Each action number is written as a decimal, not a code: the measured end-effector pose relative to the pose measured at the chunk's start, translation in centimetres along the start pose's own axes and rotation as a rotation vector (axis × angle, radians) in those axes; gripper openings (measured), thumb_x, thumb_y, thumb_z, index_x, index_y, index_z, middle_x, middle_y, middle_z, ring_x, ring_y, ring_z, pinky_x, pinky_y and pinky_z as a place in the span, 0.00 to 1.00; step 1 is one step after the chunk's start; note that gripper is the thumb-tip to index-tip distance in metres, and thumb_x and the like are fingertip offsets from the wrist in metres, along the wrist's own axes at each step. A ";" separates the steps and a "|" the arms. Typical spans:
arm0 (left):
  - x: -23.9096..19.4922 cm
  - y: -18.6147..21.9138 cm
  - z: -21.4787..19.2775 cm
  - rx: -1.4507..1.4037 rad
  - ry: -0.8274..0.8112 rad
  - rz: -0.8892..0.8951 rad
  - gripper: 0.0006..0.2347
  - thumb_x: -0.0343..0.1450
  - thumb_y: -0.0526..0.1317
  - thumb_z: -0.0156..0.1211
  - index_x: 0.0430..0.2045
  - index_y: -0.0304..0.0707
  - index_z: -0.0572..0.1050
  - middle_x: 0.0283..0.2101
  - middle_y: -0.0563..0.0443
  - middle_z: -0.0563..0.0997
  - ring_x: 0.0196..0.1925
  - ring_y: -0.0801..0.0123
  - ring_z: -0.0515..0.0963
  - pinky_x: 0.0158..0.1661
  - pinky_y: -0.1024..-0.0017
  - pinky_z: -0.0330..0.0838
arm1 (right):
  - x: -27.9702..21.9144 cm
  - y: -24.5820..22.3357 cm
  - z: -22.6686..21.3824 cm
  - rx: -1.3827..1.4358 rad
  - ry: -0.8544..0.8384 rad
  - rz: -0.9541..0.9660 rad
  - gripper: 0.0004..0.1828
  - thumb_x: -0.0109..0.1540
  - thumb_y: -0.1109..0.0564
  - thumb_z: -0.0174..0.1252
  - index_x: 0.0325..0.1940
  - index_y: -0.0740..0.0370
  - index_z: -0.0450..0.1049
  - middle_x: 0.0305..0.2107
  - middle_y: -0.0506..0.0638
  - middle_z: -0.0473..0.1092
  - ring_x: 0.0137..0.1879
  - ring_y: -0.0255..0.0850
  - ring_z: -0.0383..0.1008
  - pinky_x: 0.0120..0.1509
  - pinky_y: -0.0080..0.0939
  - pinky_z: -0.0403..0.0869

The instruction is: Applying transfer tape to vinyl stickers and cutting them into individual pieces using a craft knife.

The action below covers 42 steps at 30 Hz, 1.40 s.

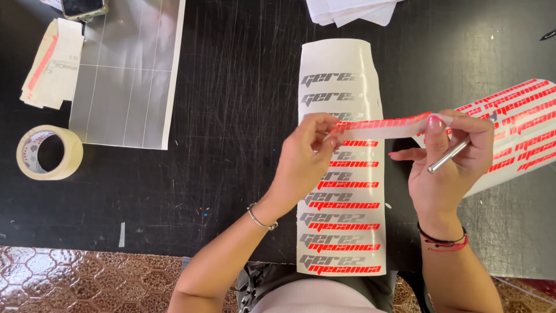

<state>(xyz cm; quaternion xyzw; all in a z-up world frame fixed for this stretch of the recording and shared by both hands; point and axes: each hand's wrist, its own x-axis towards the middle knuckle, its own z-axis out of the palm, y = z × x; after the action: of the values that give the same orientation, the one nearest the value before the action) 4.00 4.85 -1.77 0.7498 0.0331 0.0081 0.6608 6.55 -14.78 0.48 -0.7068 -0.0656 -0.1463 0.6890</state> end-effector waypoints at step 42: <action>7.0 -8.6 -2.6 0.529 -0.065 0.541 0.01 0.78 0.27 0.51 0.37 0.29 0.68 0.57 0.34 0.80 0.72 0.42 0.68 0.76 0.46 0.47 | 7.2 10.6 -1.5 -0.450 -0.472 -0.033 0.12 0.77 0.58 0.51 0.46 0.67 0.57 0.50 0.69 0.76 0.60 0.55 0.80 0.51 0.43 0.77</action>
<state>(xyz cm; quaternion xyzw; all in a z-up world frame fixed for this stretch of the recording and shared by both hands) 10.49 8.93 -10.17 0.8760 -0.1859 0.1496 0.4191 16.28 -17.50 -7.48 -0.8547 -0.2009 -0.0006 0.4787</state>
